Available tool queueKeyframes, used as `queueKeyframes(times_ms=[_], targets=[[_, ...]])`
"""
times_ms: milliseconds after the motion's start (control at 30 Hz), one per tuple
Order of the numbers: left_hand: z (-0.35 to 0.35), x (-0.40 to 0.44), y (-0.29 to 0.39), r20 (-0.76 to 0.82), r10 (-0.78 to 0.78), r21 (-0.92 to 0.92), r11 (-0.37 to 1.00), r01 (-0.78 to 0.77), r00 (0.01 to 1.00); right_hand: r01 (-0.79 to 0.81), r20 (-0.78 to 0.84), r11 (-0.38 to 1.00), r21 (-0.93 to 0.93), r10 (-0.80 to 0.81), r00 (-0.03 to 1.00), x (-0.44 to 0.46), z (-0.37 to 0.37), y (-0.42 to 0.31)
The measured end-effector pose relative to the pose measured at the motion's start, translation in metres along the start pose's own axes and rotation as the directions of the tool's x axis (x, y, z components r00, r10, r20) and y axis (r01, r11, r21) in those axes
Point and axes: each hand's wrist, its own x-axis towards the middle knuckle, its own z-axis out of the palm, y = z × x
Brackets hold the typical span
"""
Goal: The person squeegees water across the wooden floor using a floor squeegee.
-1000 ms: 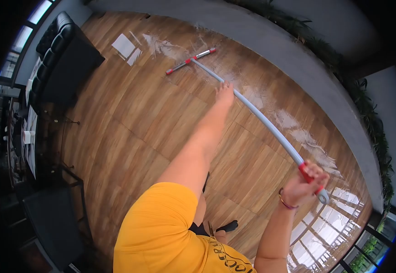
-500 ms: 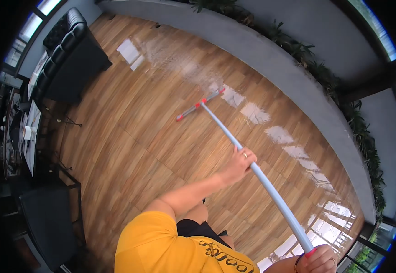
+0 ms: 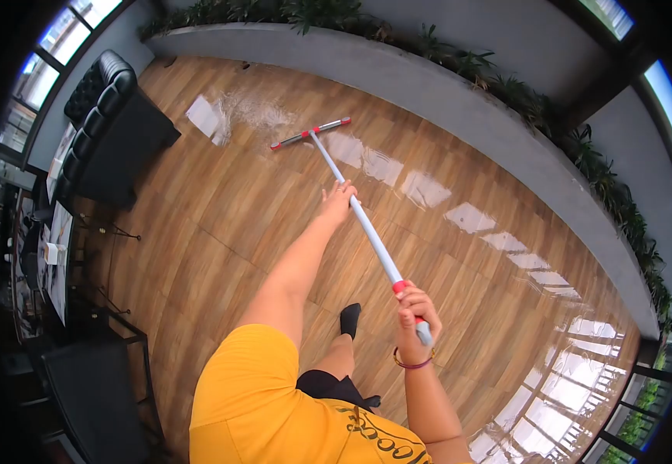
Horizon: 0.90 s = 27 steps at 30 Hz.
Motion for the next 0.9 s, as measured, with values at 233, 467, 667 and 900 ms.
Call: queueKeyframes(times_ms=[233,467,667,900], targets=[[0.013,-0.205,0.192,-0.075,0.548,-0.352,0.767,-0.537,0.833,0.421,-0.156,0.897,0.135,-0.400,0.903,-0.125,-0.176,-0.185],[-0.055,-0.501,0.378,-0.081,0.771,-0.703,0.405,-0.585,0.632,0.560,-0.066,0.828,0.043,-0.557,0.828,-0.341,-0.273,-0.424],[-0.080,-0.602,0.383,0.055,0.805,-0.763,0.416,-0.495,0.591,0.475,0.013,0.876,0.086,-0.478,0.878,-0.413,-0.296,-0.469],[-0.129,-0.629,0.275,0.176,0.546,-0.632,0.701,-0.331,0.819,0.333,0.064,0.848,0.412,-0.392,0.918,-0.403,-0.252,-0.396]])
